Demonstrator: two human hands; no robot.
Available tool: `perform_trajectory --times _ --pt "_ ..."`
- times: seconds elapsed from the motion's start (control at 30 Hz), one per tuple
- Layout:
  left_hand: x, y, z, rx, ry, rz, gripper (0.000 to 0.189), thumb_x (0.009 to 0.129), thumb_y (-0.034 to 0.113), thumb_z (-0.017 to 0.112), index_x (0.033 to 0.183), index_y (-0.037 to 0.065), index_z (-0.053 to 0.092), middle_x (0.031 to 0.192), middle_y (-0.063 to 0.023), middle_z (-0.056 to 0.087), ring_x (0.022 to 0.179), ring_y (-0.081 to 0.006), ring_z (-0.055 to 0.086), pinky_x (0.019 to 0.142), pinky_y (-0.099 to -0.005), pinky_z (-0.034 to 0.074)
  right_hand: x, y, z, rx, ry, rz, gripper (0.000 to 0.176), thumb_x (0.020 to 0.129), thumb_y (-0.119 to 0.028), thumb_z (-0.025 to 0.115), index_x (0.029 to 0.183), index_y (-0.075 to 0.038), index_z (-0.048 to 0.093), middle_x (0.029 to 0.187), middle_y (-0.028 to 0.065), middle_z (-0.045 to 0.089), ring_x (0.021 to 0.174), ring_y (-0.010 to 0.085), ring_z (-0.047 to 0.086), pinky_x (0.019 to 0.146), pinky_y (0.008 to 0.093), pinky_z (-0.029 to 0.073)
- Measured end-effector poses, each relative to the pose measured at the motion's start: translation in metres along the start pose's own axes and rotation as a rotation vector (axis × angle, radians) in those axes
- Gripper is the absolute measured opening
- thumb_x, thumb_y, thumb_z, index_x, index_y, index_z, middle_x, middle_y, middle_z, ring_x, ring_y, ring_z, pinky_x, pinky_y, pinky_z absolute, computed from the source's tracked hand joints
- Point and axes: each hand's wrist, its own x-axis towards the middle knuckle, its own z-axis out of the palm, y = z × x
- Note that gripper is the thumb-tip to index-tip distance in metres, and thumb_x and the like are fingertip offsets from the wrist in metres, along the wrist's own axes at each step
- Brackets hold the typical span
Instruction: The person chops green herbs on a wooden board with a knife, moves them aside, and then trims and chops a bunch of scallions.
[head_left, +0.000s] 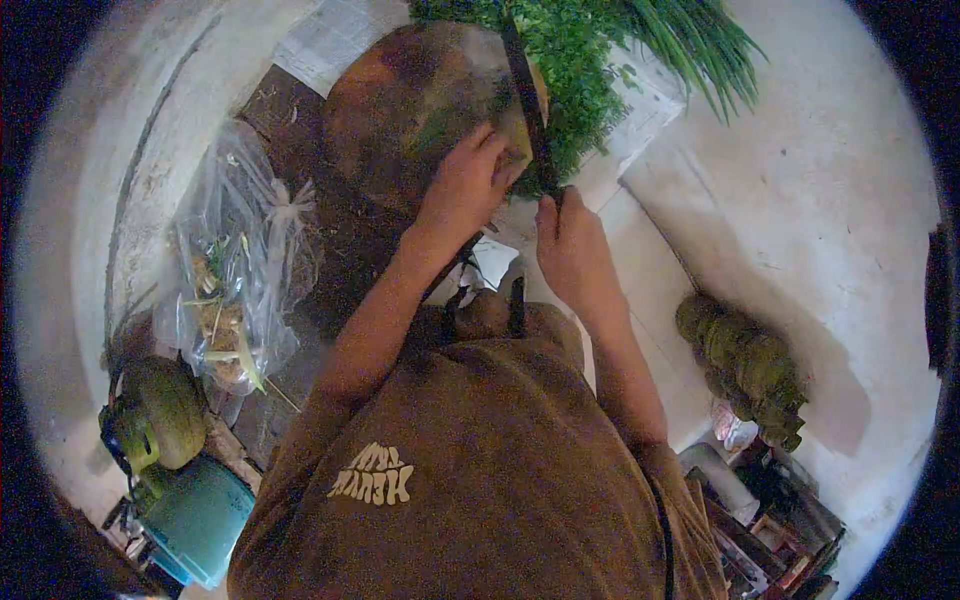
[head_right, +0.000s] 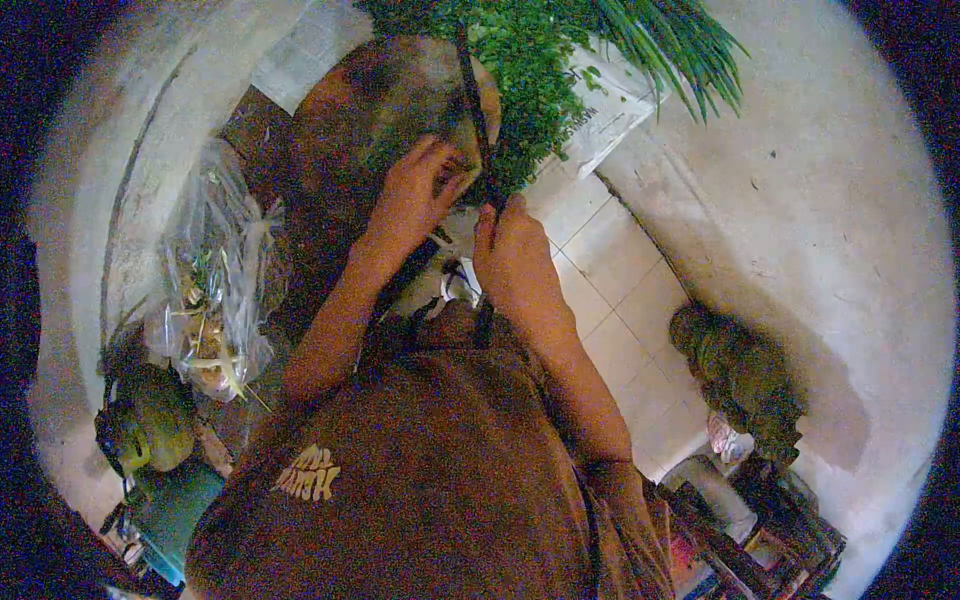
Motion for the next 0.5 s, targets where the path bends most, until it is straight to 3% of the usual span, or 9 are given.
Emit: perform_trajectory --times 0.23,0.5 --pt "-0.004 -0.001 0.001 0.053 0.03 0.042 0.022 0.086 0.016 0.066 0.102 0.001 0.067 0.109 -0.0209 0.063 0.1 -0.0405 0.061 0.091 -0.0432 0.05 -0.004 -0.001 0.006 -0.015 0.015 -0.016 0.024 0.099 -0.017 0.046 0.093 0.006 0.047 0.075 0.0339 0.058 0.074 0.0538 0.055 0.062 0.0575 0.041" --pt "0.001 -0.006 0.012 0.132 0.033 0.101 0.017 0.086 0.014 0.064 0.095 -0.001 0.066 0.099 -0.0195 0.061 0.093 -0.0407 0.06 0.084 -0.0464 0.05 -0.008 0.0 0.012 -0.022 -0.004 0.021 0.023 0.099 -0.016 0.046 0.094 0.006 0.047 0.075 0.0337 0.059 0.076 0.054 0.057 0.064 0.0571 0.043"
